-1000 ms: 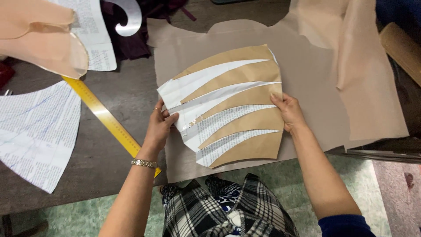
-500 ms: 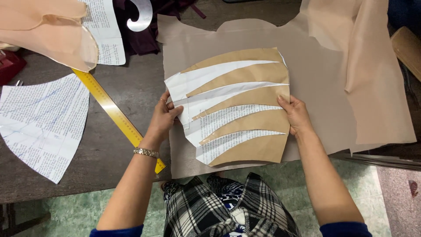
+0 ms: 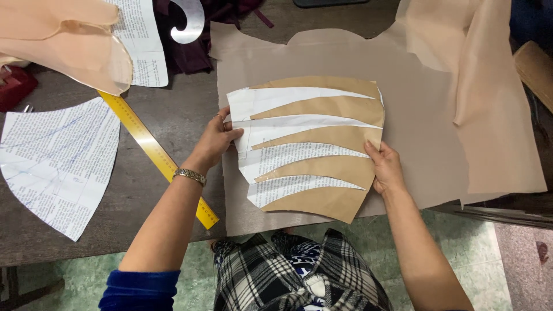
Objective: The person smooths a large piece of light-colored fabric on a work table, then places a set of paper pattern pieces on top of the fabric. They adjust the position of the patterns and use a yellow ruler to measure and align the layout.
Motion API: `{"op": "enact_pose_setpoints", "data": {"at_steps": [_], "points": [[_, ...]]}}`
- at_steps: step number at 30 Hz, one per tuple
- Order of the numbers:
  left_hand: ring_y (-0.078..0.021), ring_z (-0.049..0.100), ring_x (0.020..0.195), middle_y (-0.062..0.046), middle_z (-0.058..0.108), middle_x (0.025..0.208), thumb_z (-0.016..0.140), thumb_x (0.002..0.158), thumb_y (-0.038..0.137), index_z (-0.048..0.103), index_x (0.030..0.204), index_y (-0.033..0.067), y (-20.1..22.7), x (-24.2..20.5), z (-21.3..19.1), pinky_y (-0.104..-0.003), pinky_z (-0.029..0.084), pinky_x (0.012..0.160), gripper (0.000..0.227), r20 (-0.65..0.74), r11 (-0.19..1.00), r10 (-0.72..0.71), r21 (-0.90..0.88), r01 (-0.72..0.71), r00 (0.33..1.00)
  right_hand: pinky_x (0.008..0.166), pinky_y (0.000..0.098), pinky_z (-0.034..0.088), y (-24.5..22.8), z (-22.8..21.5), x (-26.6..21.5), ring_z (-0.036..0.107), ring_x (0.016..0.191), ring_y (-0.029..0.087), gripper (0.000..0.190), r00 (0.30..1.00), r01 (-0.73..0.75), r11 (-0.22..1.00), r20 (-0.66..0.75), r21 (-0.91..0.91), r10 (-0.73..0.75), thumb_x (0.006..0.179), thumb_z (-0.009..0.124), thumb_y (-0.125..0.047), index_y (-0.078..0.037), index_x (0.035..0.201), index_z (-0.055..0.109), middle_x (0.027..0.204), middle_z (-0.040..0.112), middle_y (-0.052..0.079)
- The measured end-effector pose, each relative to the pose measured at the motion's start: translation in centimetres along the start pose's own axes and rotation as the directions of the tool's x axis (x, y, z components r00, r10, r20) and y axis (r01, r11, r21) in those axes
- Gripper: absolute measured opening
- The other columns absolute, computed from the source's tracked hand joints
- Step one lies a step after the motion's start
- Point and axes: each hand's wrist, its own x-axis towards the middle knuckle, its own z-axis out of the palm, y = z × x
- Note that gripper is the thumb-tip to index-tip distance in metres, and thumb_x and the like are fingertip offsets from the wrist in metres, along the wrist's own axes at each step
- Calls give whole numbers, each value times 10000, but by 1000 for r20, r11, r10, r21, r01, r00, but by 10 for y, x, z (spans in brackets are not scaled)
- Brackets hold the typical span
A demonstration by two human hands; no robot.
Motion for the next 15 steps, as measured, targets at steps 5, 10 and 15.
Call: {"op": "enact_pose_setpoints", "data": {"at_steps": [5,10,15], "points": [[-270,700,856,-127,687,1049,594,839,-56,349,1462,115,-4,3,0,-396,624,656,691,7,999,-9,-31,10,1000,545,339,598,0,0,2,707,631,237,200,1000,1,1000,-1,6,-1,893,705,-191,-63,1032,638,771,681,109],[-281,695,896,-137,685,1075,590,849,-45,343,1466,121,-9,7,-1,-416,614,709,685,18,999,-24,-34,25,1000,537,342,599,0,2,2,706,623,236,199,1000,6,1000,-3,21,-6,891,707,-188,-60,1027,638,774,684,110],[-294,686,919,-154,679,1086,590,857,-42,333,1471,108,-10,7,-4,-441,604,733,683,10,999,-32,-22,32,999,535,346,599,4,0,7,705,620,236,211,1000,-1,1000,4,26,1,884,714,-195,-60,1027,637,764,682,107]]}}
